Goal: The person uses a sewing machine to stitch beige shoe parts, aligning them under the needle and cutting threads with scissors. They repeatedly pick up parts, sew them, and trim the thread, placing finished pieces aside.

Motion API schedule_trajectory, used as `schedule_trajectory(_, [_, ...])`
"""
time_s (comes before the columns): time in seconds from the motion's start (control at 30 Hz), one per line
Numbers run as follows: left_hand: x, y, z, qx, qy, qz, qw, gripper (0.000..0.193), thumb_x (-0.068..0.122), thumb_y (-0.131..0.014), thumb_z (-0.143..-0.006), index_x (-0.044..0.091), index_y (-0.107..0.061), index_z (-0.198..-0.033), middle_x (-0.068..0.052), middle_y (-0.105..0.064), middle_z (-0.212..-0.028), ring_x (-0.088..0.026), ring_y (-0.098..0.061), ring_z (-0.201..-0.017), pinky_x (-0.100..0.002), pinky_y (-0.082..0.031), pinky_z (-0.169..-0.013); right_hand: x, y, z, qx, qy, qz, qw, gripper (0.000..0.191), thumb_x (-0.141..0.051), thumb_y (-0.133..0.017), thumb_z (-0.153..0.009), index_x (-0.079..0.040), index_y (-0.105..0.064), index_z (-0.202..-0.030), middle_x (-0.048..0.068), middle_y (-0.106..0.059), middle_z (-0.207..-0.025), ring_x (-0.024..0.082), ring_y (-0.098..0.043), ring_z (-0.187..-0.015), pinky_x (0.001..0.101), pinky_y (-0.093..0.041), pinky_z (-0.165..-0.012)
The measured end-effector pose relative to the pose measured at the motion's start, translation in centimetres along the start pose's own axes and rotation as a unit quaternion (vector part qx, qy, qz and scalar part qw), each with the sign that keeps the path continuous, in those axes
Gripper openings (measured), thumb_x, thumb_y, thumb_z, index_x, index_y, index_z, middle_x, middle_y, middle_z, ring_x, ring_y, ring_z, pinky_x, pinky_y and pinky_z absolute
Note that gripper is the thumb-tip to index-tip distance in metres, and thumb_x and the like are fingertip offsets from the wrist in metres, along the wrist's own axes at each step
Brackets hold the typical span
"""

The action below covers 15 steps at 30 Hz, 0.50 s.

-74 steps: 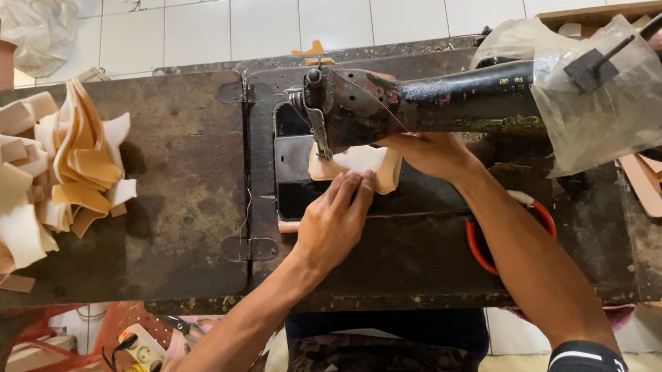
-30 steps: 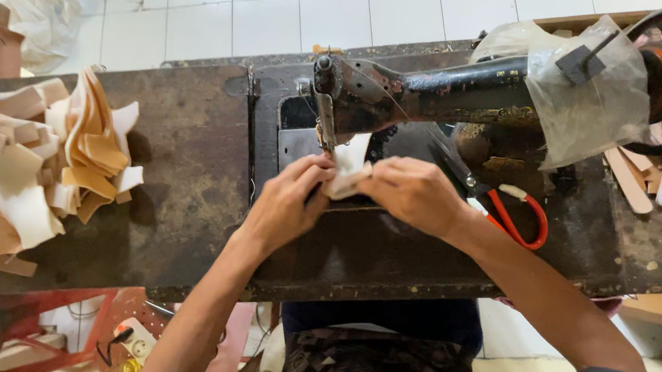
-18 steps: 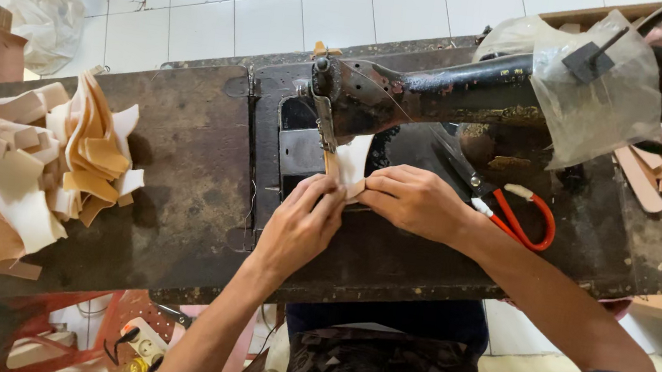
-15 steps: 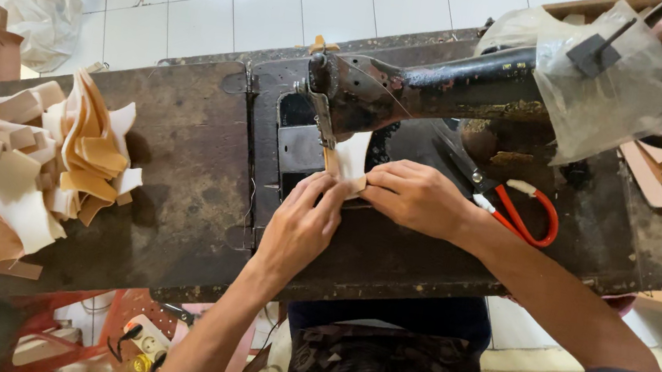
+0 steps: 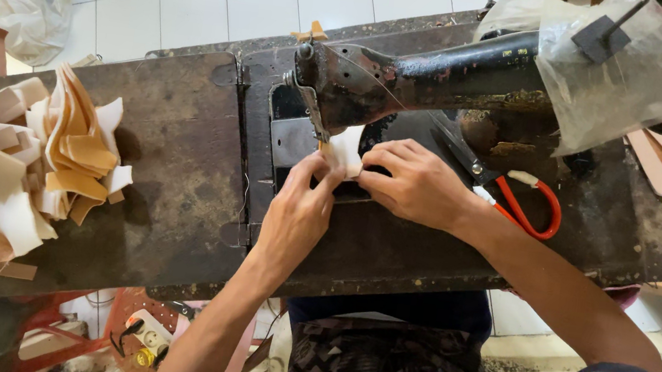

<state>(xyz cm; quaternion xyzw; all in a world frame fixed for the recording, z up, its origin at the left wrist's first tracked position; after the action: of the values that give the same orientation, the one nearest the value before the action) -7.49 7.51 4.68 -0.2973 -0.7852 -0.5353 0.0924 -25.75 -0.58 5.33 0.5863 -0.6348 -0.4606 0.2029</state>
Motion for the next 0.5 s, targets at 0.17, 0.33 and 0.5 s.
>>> schedule_trajectory(0.17, [-0.8,-0.3,-0.3,-0.003,0.024,0.004,1.0,0.039,-0.01,-0.066,-0.084,0.004,-0.065,-0.12,-0.019,-0.058,-0.127,-0.036,-0.061,-0.12,-0.042,-0.053,-0.1,0.2,0.0,0.0,-0.002,-0.012,0.0,1.0,0.021,-0.016,-0.075,-0.086,-0.01,-0.072,-0.107,0.007,-0.065,-0.114,0.028,-0.062,-0.113,0.0427,-0.049,-0.097])
schedule_trajectory(0.33, [-1.3,-0.1,-1.0,0.016,0.009,0.0,1.0,0.036,-0.009,-0.064,-0.086,0.002,-0.067,-0.119,-0.02,-0.056,-0.127,-0.037,-0.06,-0.117,-0.043,-0.053,-0.098,0.3,0.0,-0.1,0.001,-0.021,0.007,1.0,0.027,-0.017,-0.074,-0.089,-0.011,-0.072,-0.116,0.008,-0.065,-0.117,0.028,-0.061,-0.115,0.0435,-0.048,-0.1])
schedule_trajectory(0.5, [-1.9,0.1,-1.7,0.009,0.007,-0.039,0.999,0.029,-0.006,-0.065,-0.086,0.006,-0.071,-0.111,-0.014,-0.058,-0.12,-0.034,-0.061,-0.113,-0.043,-0.053,-0.093,0.3,-0.3,0.0,-0.014,-0.025,0.014,0.999,0.033,-0.018,-0.072,-0.09,-0.014,-0.072,-0.123,0.008,-0.063,-0.115,0.028,-0.06,-0.115,0.0436,-0.046,-0.102])
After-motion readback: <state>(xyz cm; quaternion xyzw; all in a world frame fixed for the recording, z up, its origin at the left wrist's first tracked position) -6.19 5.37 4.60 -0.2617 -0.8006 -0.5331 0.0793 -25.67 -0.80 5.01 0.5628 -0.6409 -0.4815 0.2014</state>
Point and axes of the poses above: each hand's wrist, its own z-axis away from the middle knuckle, its own y-axis out of the back of the hand, x = y × z, the point moved 3 cm from there along -z, towards the middle knuckle
